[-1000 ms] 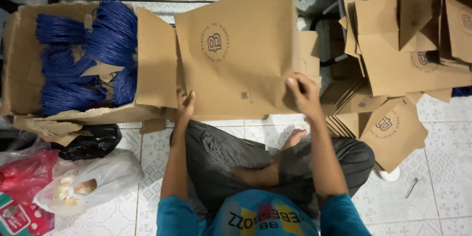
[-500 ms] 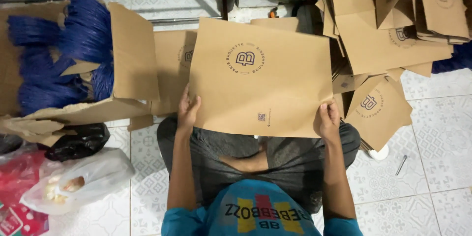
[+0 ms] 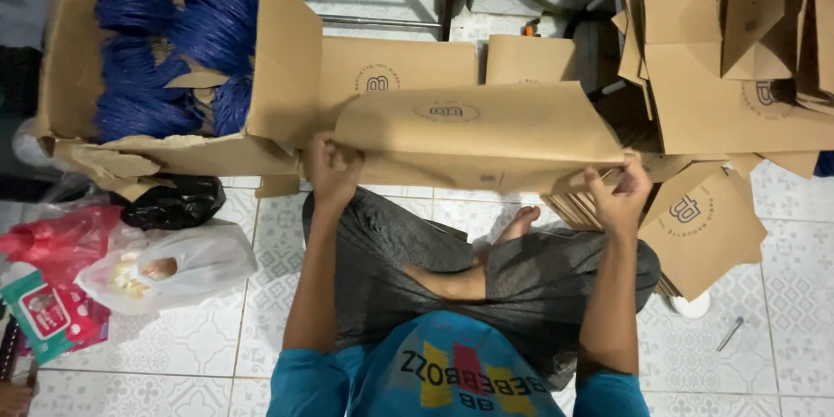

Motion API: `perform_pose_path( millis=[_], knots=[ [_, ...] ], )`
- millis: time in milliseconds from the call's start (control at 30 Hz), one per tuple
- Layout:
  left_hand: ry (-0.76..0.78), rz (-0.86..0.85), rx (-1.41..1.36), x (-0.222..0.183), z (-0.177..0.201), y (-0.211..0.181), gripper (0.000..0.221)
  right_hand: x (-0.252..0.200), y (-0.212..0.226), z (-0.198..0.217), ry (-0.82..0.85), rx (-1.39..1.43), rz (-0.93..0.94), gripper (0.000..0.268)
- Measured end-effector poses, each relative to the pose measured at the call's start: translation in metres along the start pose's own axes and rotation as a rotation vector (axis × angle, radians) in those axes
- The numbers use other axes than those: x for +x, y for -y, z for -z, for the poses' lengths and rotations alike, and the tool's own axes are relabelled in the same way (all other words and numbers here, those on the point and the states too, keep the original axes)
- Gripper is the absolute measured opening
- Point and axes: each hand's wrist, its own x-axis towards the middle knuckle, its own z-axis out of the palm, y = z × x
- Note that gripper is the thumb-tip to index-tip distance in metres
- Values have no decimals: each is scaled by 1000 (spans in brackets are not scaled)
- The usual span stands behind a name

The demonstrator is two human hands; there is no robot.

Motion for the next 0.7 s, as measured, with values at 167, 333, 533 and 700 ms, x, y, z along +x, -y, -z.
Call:
perform_pose_path(
  millis=[167,333,533,700],
  knots=[
    [-103,-645,968,18,2,11,40,8,6,-17,-77,53,-136,33],
    [47,-629,821,24,28,27,62,-10,-6,-58,-122,378,-400,37],
    [-227,-385,873,-15,30,27,58,-49,-87,-74,-190,249,-630,20],
    [-322,-442,1121,-37,53,38,49,-53,-51,-94,-29,53,-634,58]
  ],
)
